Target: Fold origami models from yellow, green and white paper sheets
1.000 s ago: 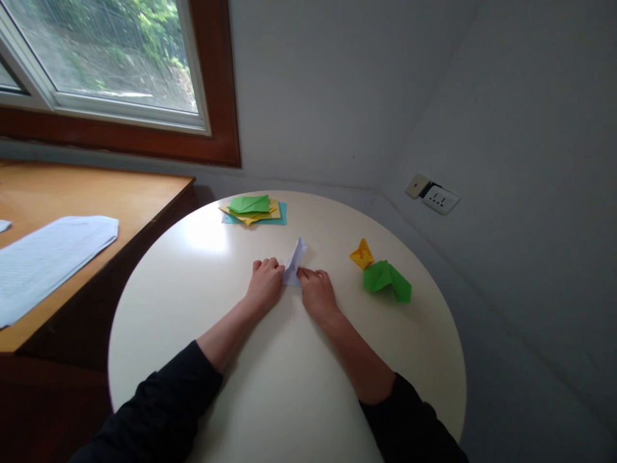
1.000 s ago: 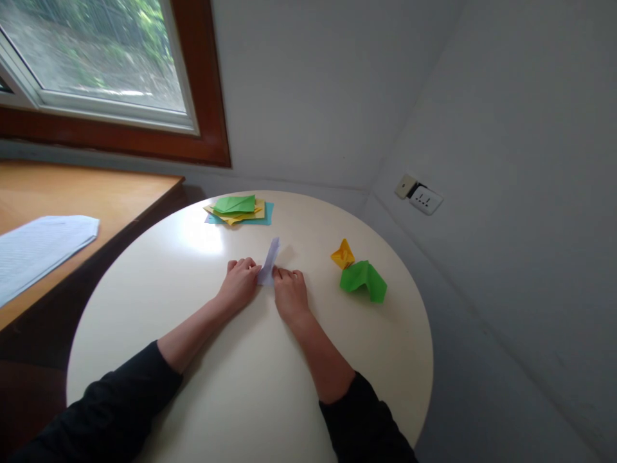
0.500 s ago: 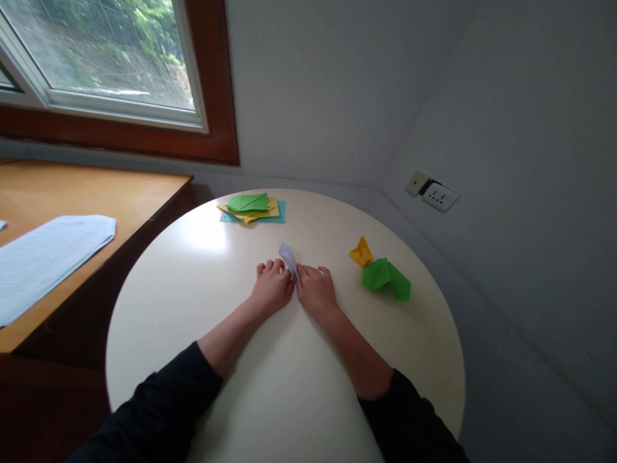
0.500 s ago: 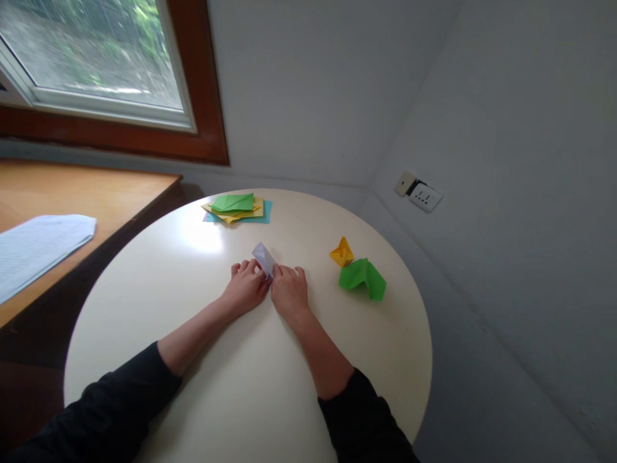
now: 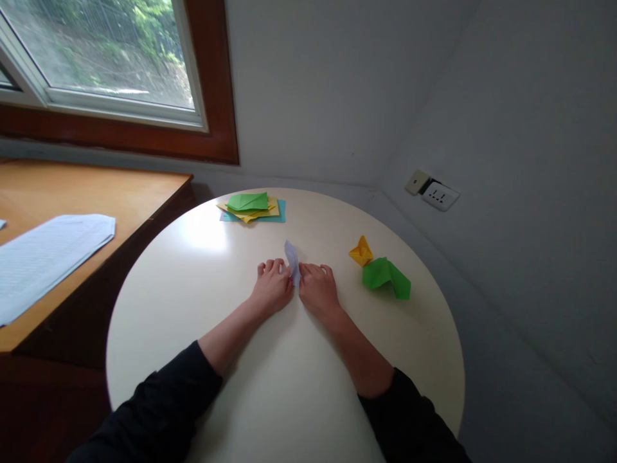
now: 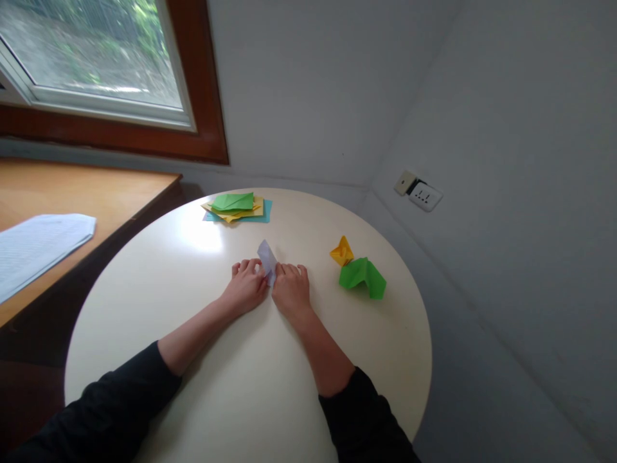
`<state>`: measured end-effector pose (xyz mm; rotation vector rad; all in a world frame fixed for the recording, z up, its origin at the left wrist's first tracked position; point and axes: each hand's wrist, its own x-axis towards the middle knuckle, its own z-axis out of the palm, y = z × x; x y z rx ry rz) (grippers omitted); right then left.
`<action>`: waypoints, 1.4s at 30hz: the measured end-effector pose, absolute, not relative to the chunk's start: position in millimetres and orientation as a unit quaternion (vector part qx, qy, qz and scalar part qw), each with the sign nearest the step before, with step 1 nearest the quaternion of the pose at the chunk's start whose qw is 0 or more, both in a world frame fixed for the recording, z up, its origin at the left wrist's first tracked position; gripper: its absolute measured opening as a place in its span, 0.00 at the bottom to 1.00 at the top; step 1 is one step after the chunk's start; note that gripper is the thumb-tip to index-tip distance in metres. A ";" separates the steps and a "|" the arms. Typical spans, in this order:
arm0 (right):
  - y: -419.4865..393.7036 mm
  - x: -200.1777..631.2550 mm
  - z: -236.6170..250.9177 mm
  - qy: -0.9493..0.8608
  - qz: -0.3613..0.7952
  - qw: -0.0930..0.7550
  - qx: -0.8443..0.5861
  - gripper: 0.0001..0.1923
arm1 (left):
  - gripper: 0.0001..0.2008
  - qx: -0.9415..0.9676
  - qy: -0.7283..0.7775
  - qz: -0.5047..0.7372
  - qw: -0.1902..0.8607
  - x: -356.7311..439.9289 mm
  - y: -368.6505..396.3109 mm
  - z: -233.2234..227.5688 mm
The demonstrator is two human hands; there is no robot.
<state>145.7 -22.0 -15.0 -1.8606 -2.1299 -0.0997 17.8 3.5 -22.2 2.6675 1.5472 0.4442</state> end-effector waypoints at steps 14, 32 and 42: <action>-32.2 139.9 -8.9 -0.763 0.038 0.043 -0.643 0.26 | 0.24 0.890 0.448 0.081 0.019 19.1 1.4 -28.5; -22.7 154.0 -11.8 -0.765 0.172 0.011 -0.621 0.32 | 0.27 0.895 0.441 0.052 0.047 18.4 2.9 -25.1; -22.6 161.0 -3.1 -0.786 0.214 -0.039 -0.579 0.43 | 0.29 0.901 0.430 0.027 0.047 17.3 4.4 -26.4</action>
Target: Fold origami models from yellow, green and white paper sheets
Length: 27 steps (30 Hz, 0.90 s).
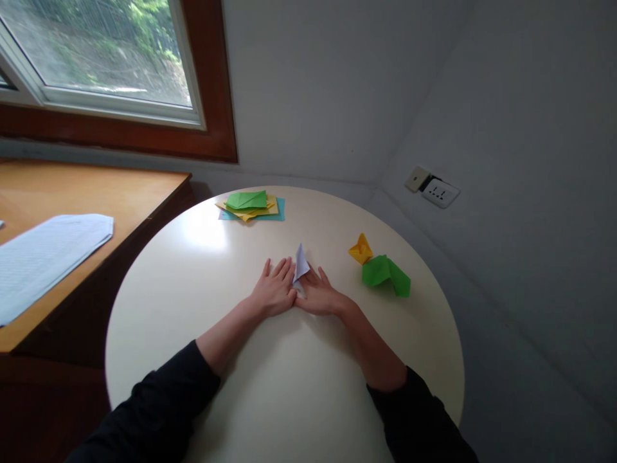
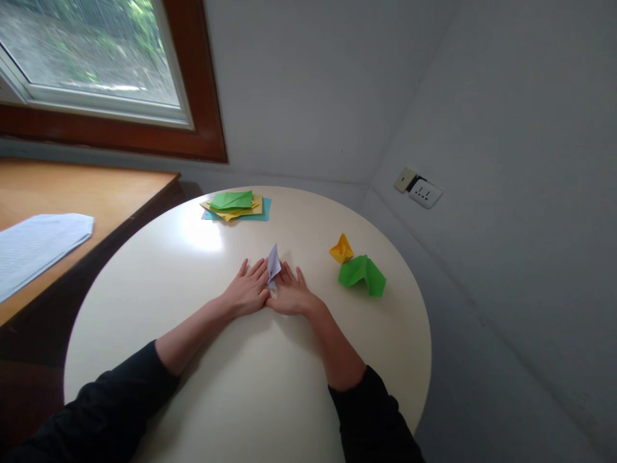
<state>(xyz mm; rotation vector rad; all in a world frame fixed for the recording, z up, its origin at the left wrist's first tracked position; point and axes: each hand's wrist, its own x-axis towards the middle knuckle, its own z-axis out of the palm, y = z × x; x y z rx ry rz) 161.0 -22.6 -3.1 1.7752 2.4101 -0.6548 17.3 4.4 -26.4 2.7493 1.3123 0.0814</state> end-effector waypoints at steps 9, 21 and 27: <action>-26.7 156.7 -8.1 0.776 -0.185 0.050 0.601 0.47 | 0.27 0.901 0.428 0.027 0.061 17.1 3.2 -23.8; -27.0 153.4 -9.6 0.770 -0.175 0.034 0.612 0.47 | 0.24 0.886 0.455 0.061 0.062 20.6 2.0 -23.2; -28.9 153.9 -9.3 0.778 -0.175 0.024 0.603 0.47 | 0.23 0.880 0.463 0.068 0.078 21.8 1.4 -21.5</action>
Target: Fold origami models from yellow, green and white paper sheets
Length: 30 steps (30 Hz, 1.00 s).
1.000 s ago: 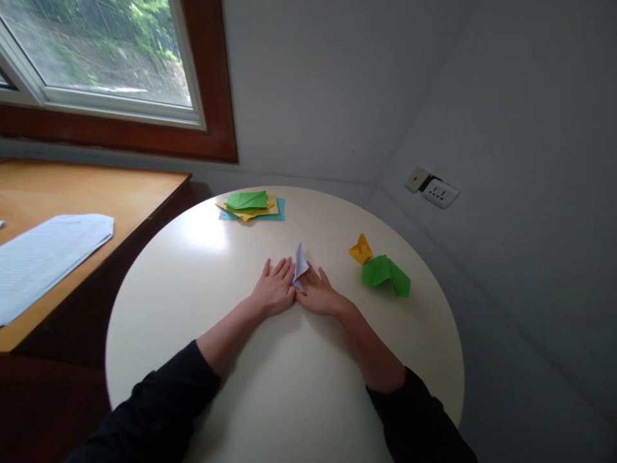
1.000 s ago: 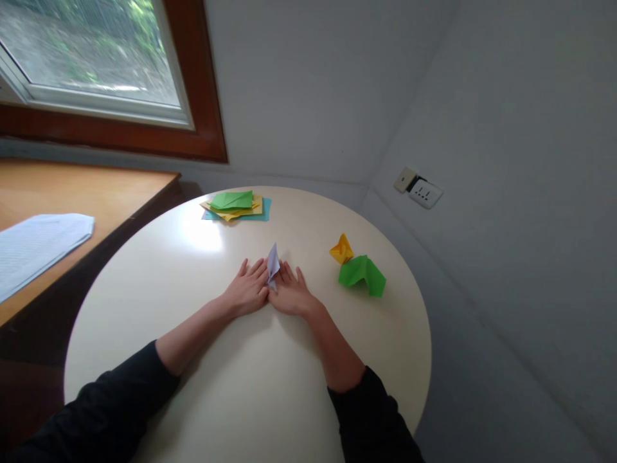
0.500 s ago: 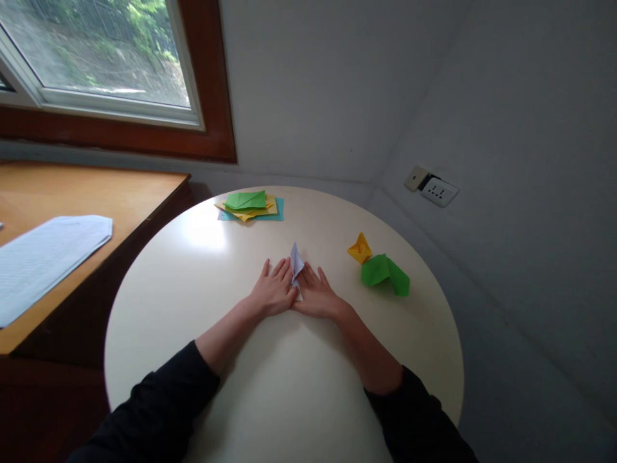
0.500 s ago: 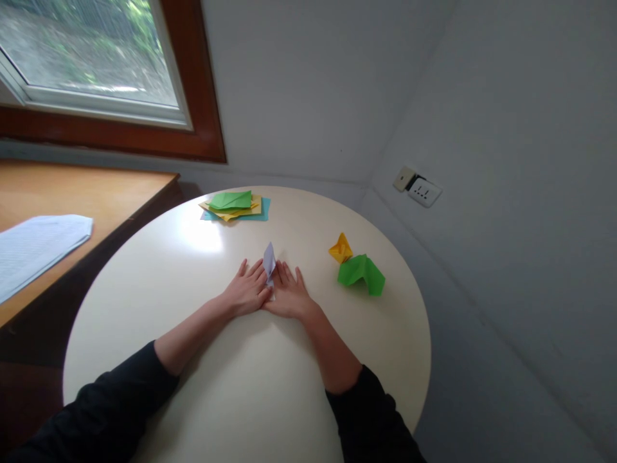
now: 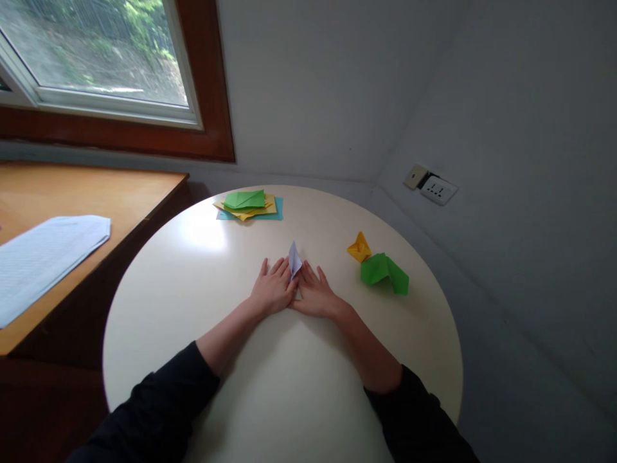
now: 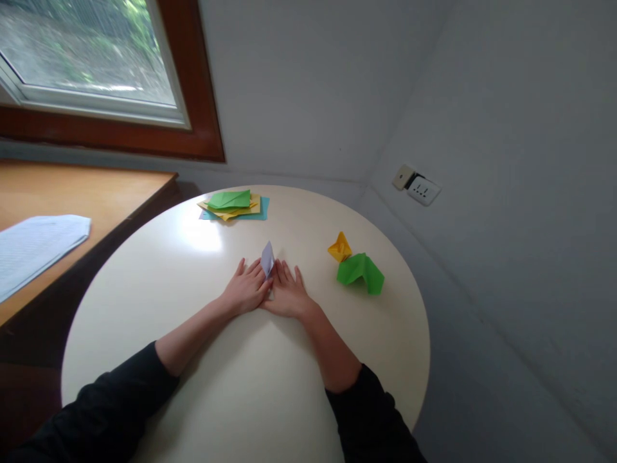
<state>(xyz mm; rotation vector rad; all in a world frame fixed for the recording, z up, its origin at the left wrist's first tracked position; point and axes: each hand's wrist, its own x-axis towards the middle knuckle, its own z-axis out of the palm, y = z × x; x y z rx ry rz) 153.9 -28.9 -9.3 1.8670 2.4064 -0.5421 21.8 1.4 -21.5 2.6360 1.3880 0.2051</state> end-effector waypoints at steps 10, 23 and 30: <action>-24.2 163.6 -9.1 0.769 -0.240 -0.050 0.590 0.48 | 0.23 0.873 0.479 0.084 0.049 19.7 0.8 -22.4; -41.9 144.1 4.8 0.797 0.064 -0.232 0.553 0.27 | 0.26 0.853 0.510 0.104 0.013 21.7 0.1 -31.6; -39.3 142.8 4.8 0.769 0.064 -0.194 0.606 0.22 | 0.25 0.851 0.515 0.101 0.009 22.7 1.2 -34.2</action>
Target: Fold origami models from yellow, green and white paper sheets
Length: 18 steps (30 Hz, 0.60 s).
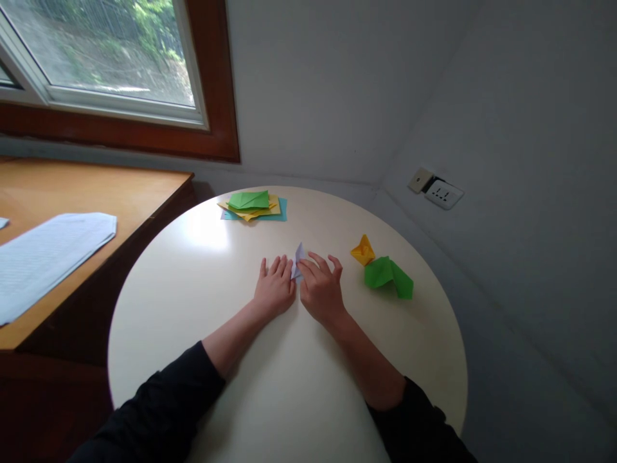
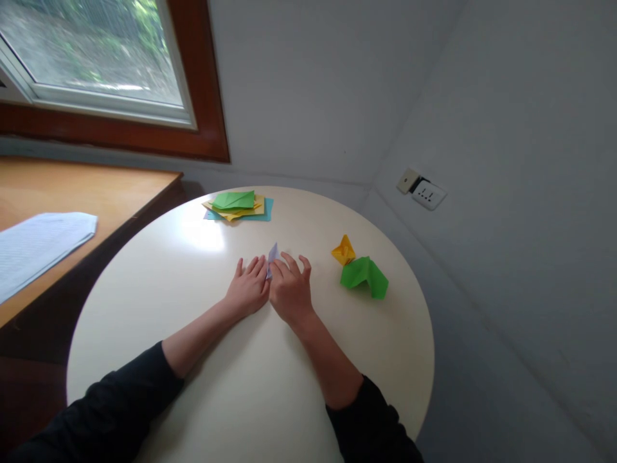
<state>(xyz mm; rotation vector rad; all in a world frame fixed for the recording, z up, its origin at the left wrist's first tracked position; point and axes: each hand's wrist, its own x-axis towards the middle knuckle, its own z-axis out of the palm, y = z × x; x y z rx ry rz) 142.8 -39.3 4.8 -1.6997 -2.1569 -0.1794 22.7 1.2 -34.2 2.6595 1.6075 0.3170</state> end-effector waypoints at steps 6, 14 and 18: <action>-40.4 140.0 5.3 -0.744 -0.055 0.168 -0.644 0.20 | 0.25 0.855 0.507 0.105 0.010 22.7 1.6 -35.6; -43.1 136.4 4.5 -0.729 -0.009 0.088 -0.679 0.21 | 0.26 0.869 0.484 0.093 0.033 23.4 0.8 -33.6; -42.5 136.7 3.9 -0.723 -0.031 0.110 -0.681 0.22 | 0.26 0.873 0.477 0.091 0.040 23.5 0.1 -32.2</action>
